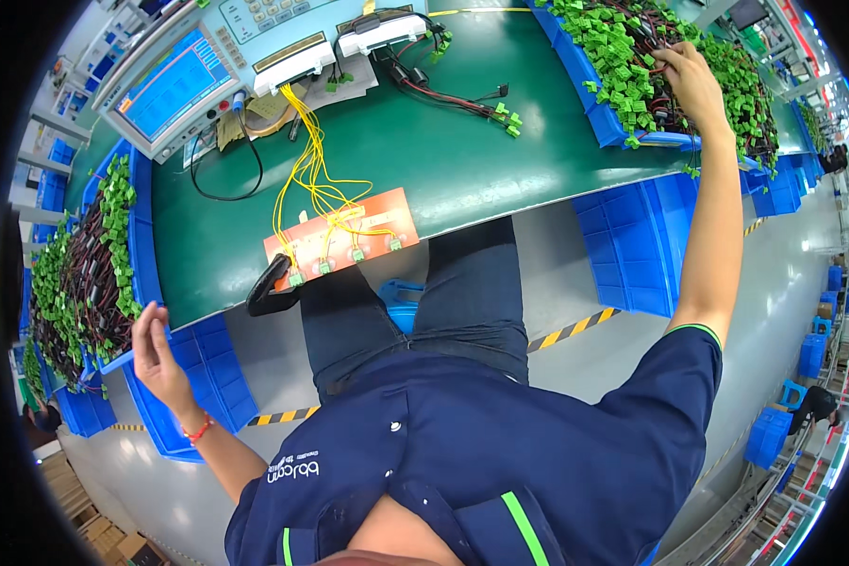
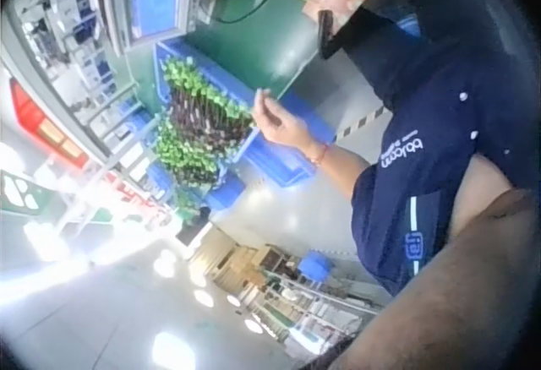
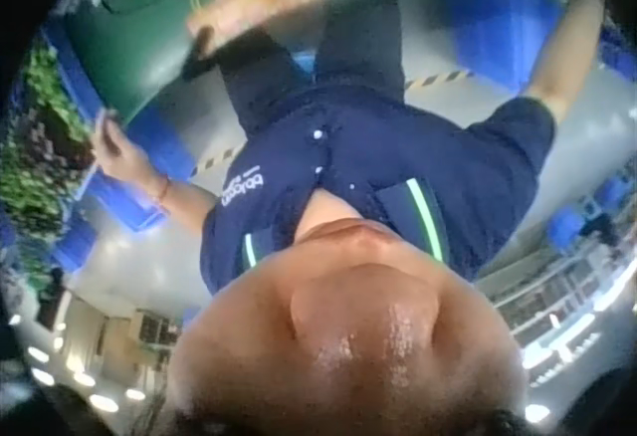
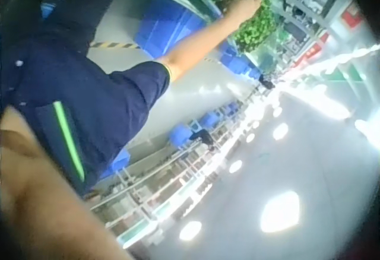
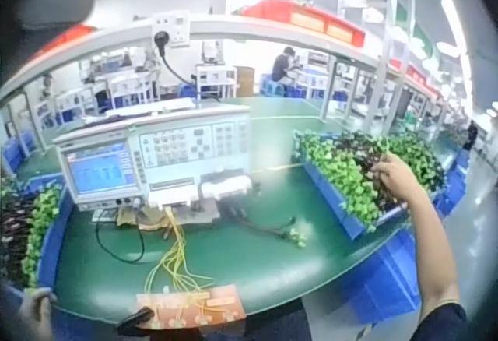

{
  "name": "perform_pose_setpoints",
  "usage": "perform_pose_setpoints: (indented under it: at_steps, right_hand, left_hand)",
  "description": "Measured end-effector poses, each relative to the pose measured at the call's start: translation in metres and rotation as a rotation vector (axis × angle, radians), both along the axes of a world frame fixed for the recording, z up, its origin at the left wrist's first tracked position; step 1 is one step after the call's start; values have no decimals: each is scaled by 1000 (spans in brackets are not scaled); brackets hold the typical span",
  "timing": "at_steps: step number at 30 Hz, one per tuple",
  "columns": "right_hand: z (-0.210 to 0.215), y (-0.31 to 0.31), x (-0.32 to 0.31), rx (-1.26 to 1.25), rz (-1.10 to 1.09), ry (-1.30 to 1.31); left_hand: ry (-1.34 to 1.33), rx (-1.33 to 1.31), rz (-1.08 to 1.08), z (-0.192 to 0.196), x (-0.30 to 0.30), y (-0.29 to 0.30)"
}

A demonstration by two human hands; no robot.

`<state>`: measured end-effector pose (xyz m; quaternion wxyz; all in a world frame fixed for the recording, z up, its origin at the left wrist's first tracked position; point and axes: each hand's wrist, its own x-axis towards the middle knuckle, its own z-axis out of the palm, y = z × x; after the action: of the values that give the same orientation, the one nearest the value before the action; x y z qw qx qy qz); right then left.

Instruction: The person sits at a workstation and repeatedly picks up green plastic connectors and black wires from blue bins. They insert the wires into the connectors and then plug the assembled units into a testing board mounted on the table. The person continues this repetitive assembly and testing cycle throughout the video.

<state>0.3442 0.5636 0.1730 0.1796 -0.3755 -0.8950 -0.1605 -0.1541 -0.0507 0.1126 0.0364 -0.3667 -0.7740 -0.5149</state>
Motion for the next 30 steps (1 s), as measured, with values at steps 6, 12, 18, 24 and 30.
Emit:
perform_pose_setpoints:
  at_steps: [6,12,18,24,30]
  right_hand:
    - [52,34,16,79,-37,707]
    - [46,-33,21,206,97,815]
    - [6,-54,82,-259,-394,445]
    - [44,-98,100,-349,-60,1332]
    - [68,-121,82,-120,68,1355]
  left_hand:
    - [-125,-28,-170,-10,50,22]
    - [-202,-49,-414,-12,90,55]
    - [-52,-102,-624,-28,114,79]
    - [-59,-155,-626,-36,121,75]
    - [-87,-148,-652,-43,128,78]
